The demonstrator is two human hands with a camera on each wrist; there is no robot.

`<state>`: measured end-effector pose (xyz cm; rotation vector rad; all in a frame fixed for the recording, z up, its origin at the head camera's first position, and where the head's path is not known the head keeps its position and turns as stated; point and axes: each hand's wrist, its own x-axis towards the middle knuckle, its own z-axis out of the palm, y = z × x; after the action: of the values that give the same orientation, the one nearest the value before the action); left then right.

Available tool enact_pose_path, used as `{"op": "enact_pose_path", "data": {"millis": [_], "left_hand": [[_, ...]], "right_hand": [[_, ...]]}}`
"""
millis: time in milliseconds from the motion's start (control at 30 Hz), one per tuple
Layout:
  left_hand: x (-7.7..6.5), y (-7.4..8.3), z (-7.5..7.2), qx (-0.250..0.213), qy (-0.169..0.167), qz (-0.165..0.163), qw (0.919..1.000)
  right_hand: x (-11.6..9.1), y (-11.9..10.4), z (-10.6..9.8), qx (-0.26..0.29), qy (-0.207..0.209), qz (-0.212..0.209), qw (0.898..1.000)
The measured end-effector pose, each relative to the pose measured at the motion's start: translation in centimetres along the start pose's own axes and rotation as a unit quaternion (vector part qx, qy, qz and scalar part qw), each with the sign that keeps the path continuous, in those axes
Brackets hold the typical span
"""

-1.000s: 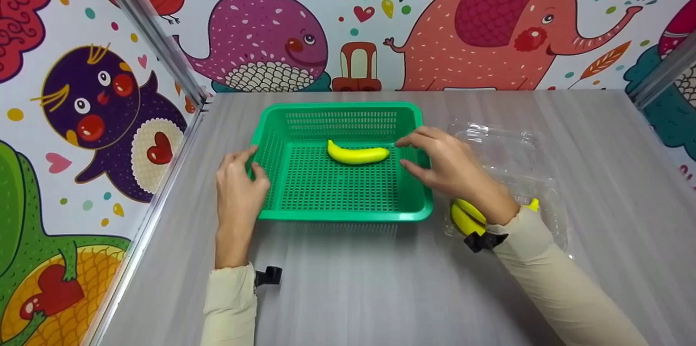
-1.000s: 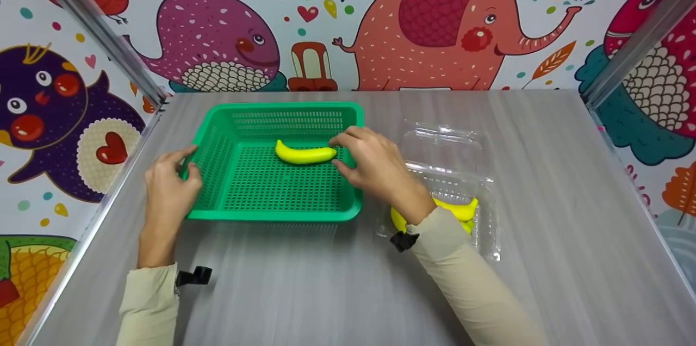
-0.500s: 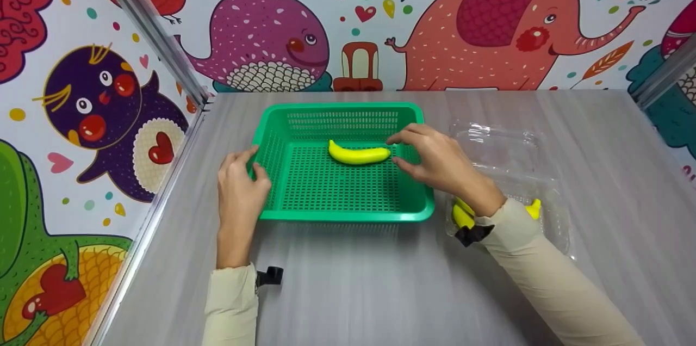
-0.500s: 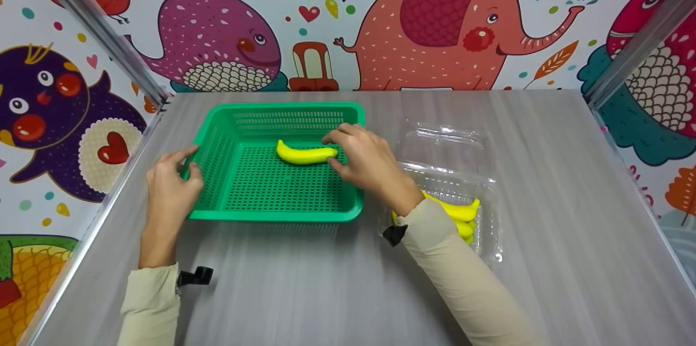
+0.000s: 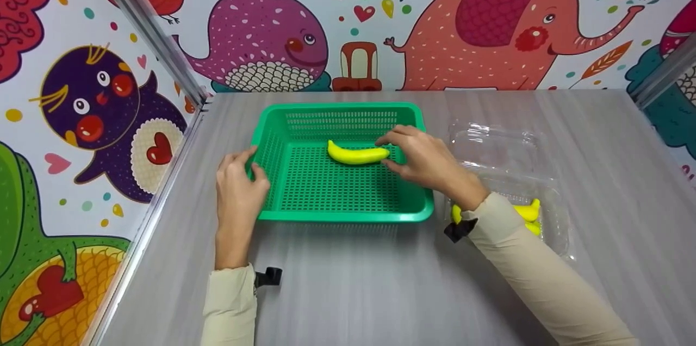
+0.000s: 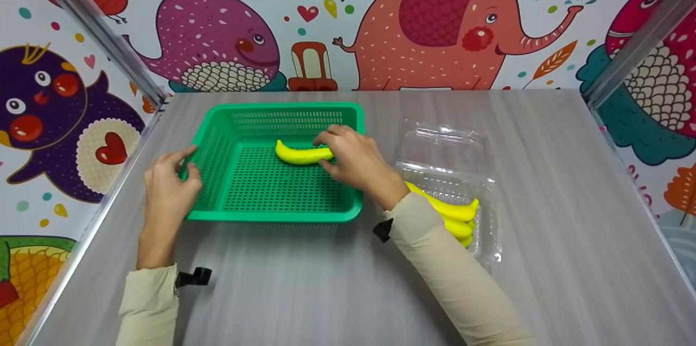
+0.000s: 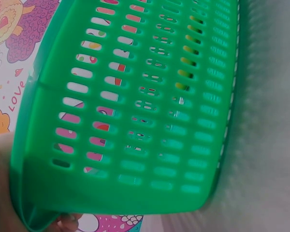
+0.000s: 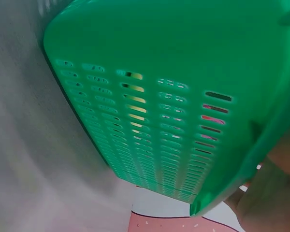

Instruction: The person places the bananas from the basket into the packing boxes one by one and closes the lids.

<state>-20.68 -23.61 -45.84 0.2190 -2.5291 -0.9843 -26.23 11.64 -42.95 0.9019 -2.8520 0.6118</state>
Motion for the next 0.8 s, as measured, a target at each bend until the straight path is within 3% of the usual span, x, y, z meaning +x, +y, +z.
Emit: {"op": "enact_pose_path", "data": {"millis": [300,800], "left_hand": [[-0.1,0.1,0.0,-0.002,0.001,0.002,1.0],[0.0,0.1,-0.1,-0.008,-0.004,-0.004,1.0]], "right_hand": [[1.0,-0.3,0.6,0.01,-0.015,0.0,1.0],[2.3,-0.3,1.9,-0.022,-0.04,-0.002,0.999]]}}
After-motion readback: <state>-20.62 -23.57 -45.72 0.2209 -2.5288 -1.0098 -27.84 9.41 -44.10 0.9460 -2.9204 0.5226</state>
